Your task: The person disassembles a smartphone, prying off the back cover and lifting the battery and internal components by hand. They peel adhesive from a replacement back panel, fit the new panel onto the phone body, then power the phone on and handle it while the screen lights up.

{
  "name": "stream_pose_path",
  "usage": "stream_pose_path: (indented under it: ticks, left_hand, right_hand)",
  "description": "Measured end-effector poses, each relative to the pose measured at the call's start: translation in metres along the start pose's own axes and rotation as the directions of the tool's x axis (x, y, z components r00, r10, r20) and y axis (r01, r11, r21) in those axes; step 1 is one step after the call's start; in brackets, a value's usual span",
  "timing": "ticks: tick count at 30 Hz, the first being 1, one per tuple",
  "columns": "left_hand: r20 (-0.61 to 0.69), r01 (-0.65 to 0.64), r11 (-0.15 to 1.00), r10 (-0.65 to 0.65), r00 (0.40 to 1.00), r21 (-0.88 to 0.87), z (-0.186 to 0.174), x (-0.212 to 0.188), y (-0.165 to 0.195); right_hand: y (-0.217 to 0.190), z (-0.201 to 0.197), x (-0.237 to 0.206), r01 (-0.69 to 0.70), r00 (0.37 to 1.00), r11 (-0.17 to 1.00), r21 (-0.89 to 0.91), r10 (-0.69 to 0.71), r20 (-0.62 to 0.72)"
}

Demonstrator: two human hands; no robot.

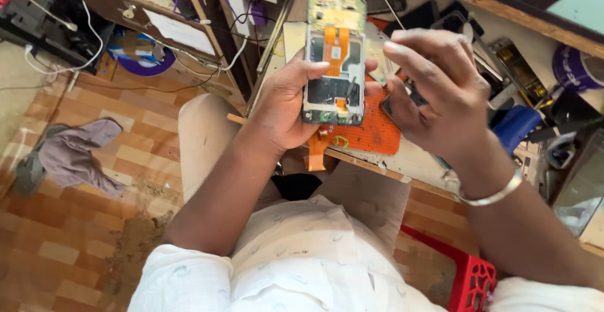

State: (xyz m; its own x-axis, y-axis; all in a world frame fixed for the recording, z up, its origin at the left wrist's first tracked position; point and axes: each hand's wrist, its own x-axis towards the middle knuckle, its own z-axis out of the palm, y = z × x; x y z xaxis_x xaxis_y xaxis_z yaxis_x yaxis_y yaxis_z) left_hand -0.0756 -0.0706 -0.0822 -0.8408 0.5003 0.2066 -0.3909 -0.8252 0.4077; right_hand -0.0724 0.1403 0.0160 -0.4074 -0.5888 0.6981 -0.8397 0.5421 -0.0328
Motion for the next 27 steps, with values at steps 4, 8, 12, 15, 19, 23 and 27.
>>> stream_pose_path:
  ticks: [4, 8, 12, 15, 19, 23, 27]
  left_hand:
    - [-0.125, -0.135, 0.990, 0.138, 0.983, 0.035, -0.018, 0.000, -0.007]
    - [-0.099, -0.132, 0.988, 0.139, 0.985, 0.076, -0.029, -0.004, -0.020]
    - [-0.178, -0.173, 0.962, 0.211, 0.961, 0.210, -0.034, 0.000, -0.030]
    - [-0.177, -0.149, 0.955, 0.197, 0.964, 0.256, -0.035, 0.003, -0.036]
    - [-0.206, -0.113, 0.930, 0.194, 0.959, 0.350, -0.034, 0.005, -0.039]
    - [-0.201, -0.090, 0.908, 0.185, 0.962, 0.408, -0.032, 0.007, -0.038]
    - [-0.145, -0.167, 0.793, 0.306, 0.941, 0.586, -0.033, 0.011, -0.039]
  right_hand:
    - [-0.001, 0.004, -0.004, -0.024, 0.989, 0.970, 0.241, -0.012, 0.145]
    - [-0.001, 0.026, -0.014, -0.059, 0.975, 0.939, 0.339, -0.018, 0.220]
    - [0.000, 0.040, -0.029, -0.164, 0.970, 0.917, 0.364, 0.083, 0.228]
    - [0.008, 0.037, -0.040, -0.168, 0.965, 0.918, 0.359, 0.078, 0.252]
    - [0.017, 0.041, -0.045, -0.170, 0.962, 0.905, 0.390, 0.067, 0.264]
    - [0.020, 0.044, -0.043, -0.133, 0.965, 0.910, 0.394, 0.028, 0.260]
    - [0.025, 0.045, -0.042, -0.148, 0.955, 0.901, 0.408, 0.023, 0.297]
